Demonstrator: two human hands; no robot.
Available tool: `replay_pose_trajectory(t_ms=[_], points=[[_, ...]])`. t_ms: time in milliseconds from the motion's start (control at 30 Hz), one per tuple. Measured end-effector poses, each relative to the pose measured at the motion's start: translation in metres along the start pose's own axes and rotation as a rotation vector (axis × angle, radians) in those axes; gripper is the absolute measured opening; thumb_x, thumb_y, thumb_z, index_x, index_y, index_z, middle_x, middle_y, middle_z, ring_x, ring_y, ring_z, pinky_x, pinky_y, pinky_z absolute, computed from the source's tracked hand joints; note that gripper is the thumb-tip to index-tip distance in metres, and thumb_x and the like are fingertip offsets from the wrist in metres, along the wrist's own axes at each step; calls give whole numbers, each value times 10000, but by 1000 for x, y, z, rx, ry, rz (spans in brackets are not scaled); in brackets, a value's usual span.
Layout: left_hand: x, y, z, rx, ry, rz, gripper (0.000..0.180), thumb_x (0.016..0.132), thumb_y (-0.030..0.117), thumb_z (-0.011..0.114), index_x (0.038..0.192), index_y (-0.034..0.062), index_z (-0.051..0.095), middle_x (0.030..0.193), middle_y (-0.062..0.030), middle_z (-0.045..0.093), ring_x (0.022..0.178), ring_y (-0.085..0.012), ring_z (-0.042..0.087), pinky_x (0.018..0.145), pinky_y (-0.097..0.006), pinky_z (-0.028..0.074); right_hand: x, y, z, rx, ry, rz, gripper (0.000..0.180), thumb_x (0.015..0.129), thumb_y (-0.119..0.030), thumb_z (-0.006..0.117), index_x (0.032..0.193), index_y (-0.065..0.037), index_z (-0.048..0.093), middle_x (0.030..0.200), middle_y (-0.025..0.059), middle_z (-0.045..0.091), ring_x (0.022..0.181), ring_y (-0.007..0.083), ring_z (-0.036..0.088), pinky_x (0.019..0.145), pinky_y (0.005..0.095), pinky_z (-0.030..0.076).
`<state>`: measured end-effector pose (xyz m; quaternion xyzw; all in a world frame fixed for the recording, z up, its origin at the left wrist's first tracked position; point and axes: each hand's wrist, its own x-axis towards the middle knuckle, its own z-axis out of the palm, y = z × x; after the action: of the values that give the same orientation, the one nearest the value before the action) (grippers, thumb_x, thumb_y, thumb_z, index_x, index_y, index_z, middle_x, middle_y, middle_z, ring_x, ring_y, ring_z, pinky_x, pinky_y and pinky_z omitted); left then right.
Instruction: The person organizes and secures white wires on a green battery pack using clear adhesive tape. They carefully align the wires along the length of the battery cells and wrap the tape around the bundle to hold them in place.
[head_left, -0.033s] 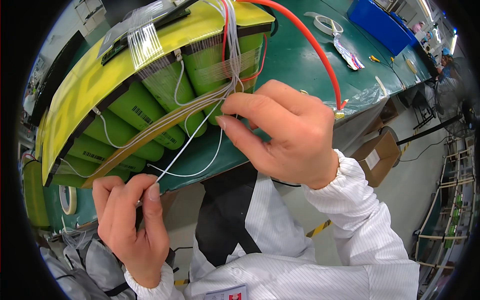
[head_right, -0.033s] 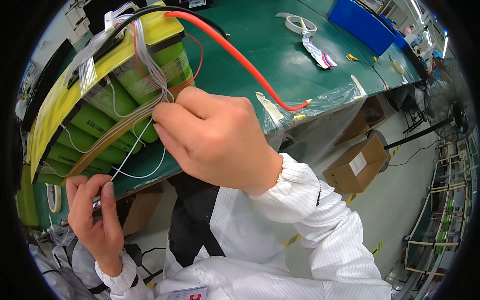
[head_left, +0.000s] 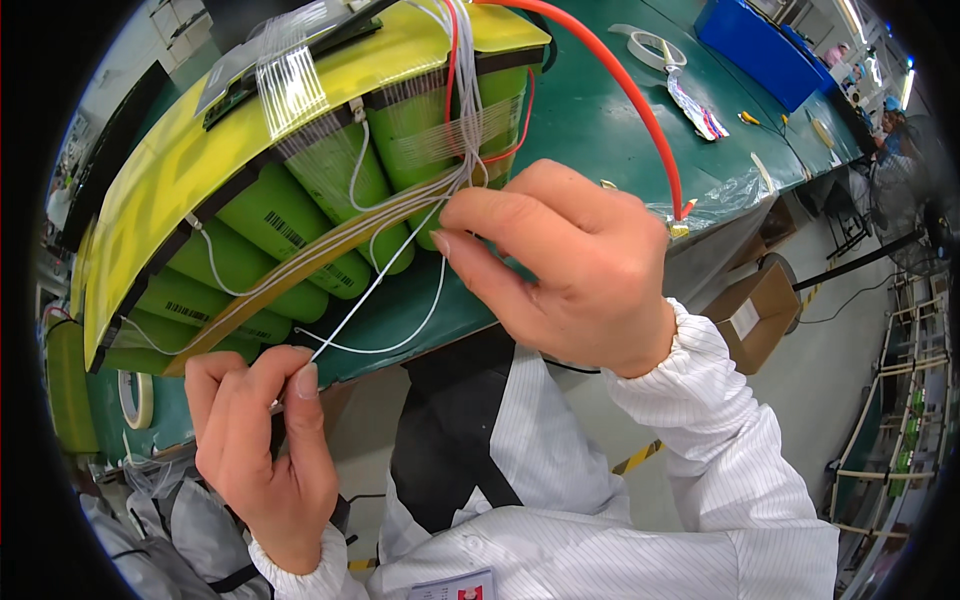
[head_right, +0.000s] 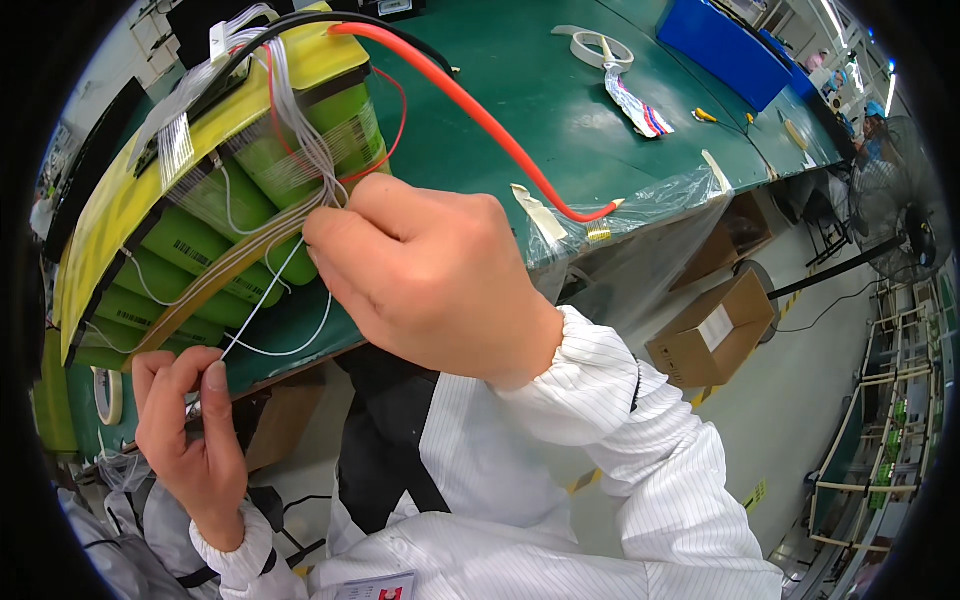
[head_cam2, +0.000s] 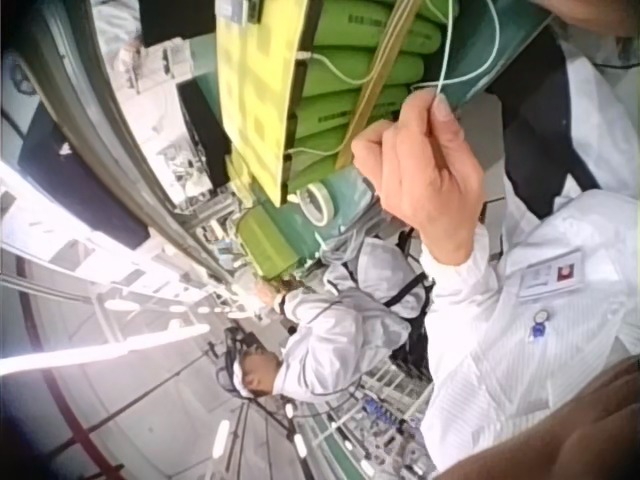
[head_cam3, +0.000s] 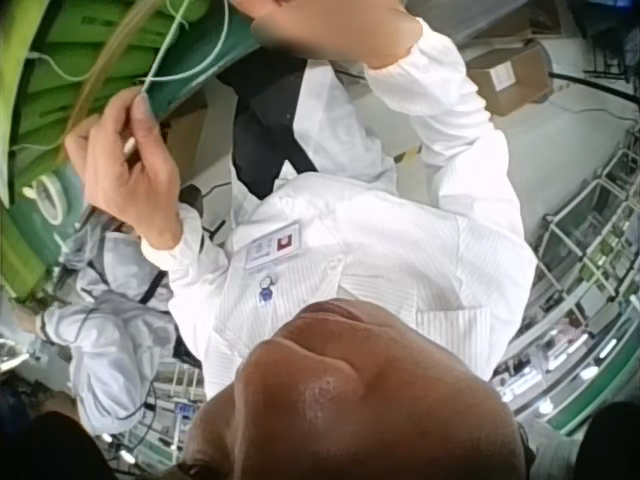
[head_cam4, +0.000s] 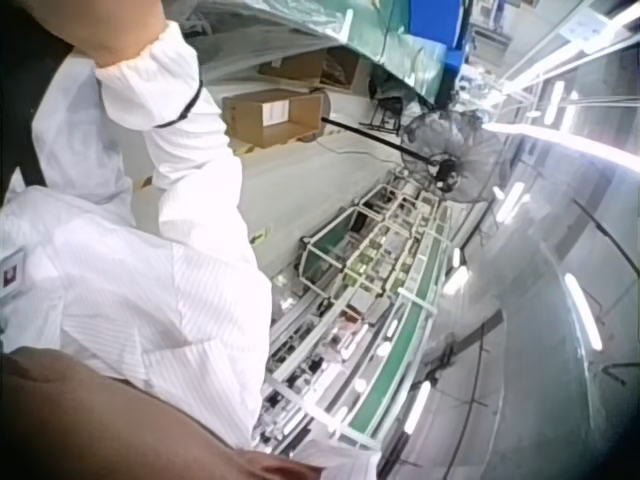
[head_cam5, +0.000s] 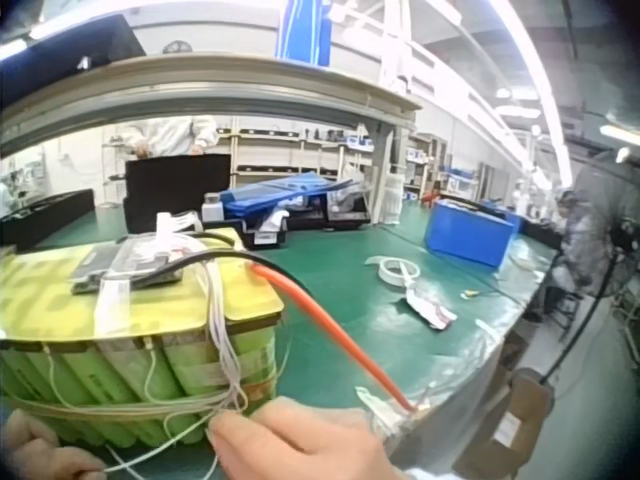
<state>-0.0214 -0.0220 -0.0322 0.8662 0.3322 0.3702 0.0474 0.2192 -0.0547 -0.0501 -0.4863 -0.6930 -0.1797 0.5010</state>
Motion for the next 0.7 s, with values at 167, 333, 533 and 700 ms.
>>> replay_pose_trajectory(t_ms=[167,333,533,700], points=[[-2,-3,4,21,103,-35,56,882,-24,691,936,-31,676,795,-78,637,730,-245,508,635,-330,417,2,5,9,-15,40,-13,226,693,-7,862,872,-43,728,754,56,639,570,169,601,498,287,474],[-2,-9,9,50,183,-60,57,898,-11,707,935,-47,682,783,-80,634,703,-200,527,586,-292,416,5,4,13,21,43,28,214,695,-24,854,858,-51,717,741,52,614,571,176,594,494,299,466],[3,-10,14,119,239,-83,74,898,2,729,920,-54,686,750,-78,611,668,-177,522,576,-280,418,6,4,12,51,50,69,193,694,-62,835,821,-80,691,711,39,559,568,220,591,492,336,468],[2,-11,16,127,303,-130,102,861,-6,772,889,-47,684,742,-66,608,662,-164,523,578,-272,425,9,1,12,73,38,144,184,676,-76,841,756,-81,676,688,45,556,561,231,586,489,343,463]])
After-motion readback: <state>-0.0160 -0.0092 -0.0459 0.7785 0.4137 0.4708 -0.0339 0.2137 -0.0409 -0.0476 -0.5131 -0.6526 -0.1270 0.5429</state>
